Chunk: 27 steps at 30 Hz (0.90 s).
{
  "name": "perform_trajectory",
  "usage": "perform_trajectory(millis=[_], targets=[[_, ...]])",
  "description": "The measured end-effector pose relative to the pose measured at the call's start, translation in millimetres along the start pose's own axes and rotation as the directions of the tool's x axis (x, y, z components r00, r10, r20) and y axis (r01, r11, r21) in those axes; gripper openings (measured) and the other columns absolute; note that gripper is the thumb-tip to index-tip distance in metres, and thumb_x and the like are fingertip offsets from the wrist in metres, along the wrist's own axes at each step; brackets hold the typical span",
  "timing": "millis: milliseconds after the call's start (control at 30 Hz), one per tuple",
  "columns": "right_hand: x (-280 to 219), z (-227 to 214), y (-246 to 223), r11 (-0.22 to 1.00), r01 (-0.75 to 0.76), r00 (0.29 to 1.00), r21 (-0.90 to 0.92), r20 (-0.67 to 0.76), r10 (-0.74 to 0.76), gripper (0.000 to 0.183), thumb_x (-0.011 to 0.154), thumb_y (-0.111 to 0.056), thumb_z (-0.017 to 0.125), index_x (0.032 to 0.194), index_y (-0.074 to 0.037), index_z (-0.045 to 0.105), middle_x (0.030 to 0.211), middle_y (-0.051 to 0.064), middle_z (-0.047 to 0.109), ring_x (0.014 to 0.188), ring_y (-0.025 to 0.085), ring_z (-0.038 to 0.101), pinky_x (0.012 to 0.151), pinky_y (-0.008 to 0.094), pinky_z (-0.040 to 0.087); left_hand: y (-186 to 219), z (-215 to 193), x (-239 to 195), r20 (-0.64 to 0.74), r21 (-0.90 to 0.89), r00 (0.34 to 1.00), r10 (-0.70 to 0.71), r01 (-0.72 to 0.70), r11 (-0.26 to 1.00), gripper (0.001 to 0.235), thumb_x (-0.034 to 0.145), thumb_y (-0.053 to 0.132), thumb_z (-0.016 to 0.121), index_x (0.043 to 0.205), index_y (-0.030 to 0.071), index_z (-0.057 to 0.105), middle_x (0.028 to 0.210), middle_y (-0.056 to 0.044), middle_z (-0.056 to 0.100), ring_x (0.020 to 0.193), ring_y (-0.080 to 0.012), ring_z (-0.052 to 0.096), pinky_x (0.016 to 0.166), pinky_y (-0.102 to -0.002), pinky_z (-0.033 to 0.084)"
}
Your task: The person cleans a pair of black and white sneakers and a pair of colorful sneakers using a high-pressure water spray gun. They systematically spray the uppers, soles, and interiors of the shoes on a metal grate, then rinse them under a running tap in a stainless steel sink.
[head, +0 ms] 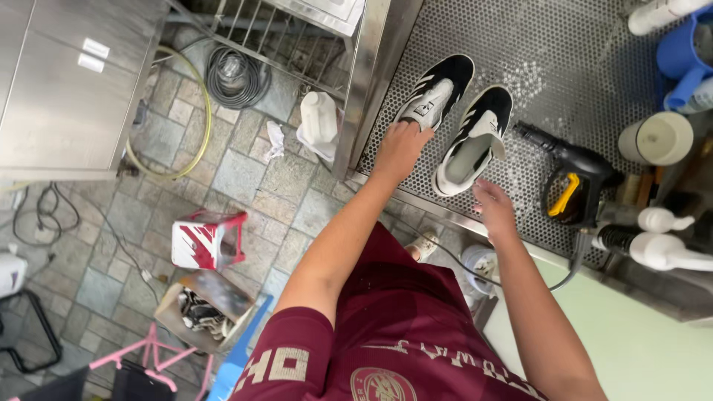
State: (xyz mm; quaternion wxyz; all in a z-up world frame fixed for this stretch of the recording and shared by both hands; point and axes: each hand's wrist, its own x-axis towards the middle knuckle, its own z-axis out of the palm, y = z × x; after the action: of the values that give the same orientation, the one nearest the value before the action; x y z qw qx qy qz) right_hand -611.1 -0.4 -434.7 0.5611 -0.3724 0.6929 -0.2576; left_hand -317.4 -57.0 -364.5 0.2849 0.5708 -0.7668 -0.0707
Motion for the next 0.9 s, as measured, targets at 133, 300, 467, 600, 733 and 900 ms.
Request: perform_trajectory(millis=[133,300,467,600,733,900], targets=[[-7.3,-84.4,11.9,0.712,0.385,0.821,-0.587,-0.134,-0.554,0.041,0.09,-0.016,0.079,0.127,-0.004,0.066,0.116,0.015,0.058,0.108,0.028,0.053,0.095,0.042,0.045,38.8,-5.8,-12.7,-0.143,-0.093,0.981,-0.13,0.117,0.989,0.027,0.084,0.007,0.068,0.11,0.013,0.064,0.113,-0.01,0.064,0.114,-0.0317,0.06,0.101,-0.046,0.045],[-22.4,-151.8,21.5,0.587,0.226,0.783,-0.777,-0.213,-0.584,0.065,0.094,-0.012,0.074,0.143,0.008,0.036,0.154,0.033,0.029,0.135,0.045,0.03,0.115,0.056,0.026,99.8,2.2,-39.7,0.049,-0.293,0.981,-0.186,0.192,0.936,0.025,0.09,0.013,0.069,0.113,0.006,0.064,0.12,-0.012,0.064,0.118,-0.0312,0.058,0.105,-0.045,0.045],[7.1,-156.9,39.8,0.622,0.129,0.832,-0.772,-0.258,-0.492,0.085,0.091,-0.023,0.08,0.152,0.007,0.029,0.153,0.034,0.027,0.14,0.051,0.026,0.118,0.058,0.02,128.7,34.8,-34.8,0.09,0.022,0.984,-0.157,0.155,0.988,0.048,0.075,0.028,0.076,0.113,0.001,0.064,0.113,-0.015,0.067,0.114,-0.0325,0.058,0.105,-0.051,0.041],[30.9,-164.2,36.6,0.683,0.048,0.817,-0.729,-0.365,-0.446,0.086,0.096,-0.024,0.076,0.154,0.01,0.023,0.156,0.033,0.031,0.144,0.051,0.028,0.122,0.057,0.022,124.5,62.3,-23.6,0.332,0.25,0.922,-0.201,0.12,0.961,0.052,0.084,0.028,0.074,0.129,0.005,0.062,0.106,-0.011,0.07,0.106,-0.0293,0.064,0.102,-0.047,0.041],[40.7,-160.9,27.9,0.664,-0.081,0.863,-0.743,-0.386,-0.326,0.085,0.096,-0.02,0.071,0.156,0.011,0.019,0.155,0.035,0.033,0.137,0.054,0.033,0.117,0.057,0.027,109.5,73.6,-4.3,0.381,0.278,0.913,-0.143,0.034,0.96,0.049,0.09,0.026,0.071,0.135,0.012,0.06,0.106,-0.008,0.073,0.091,-0.0268,0.07,0.093,-0.046,0.041],[33.1,-148.9,7.4,0.572,-0.248,0.829,-0.782,-0.477,-0.292,0.074,0.094,-0.016,0.072,0.15,0.012,0.033,0.145,0.038,0.042,0.129,0.053,0.042,0.106,0.055,0.038,81.1,60.9,30.7,0.425,0.119,0.9,-0.093,0.046,0.992,0.044,0.09,0.03,0.072,0.13,0.016,0.061,0.11,-0.007,0.073,0.093,-0.0253,0.071,0.092,-0.046,0.042]])
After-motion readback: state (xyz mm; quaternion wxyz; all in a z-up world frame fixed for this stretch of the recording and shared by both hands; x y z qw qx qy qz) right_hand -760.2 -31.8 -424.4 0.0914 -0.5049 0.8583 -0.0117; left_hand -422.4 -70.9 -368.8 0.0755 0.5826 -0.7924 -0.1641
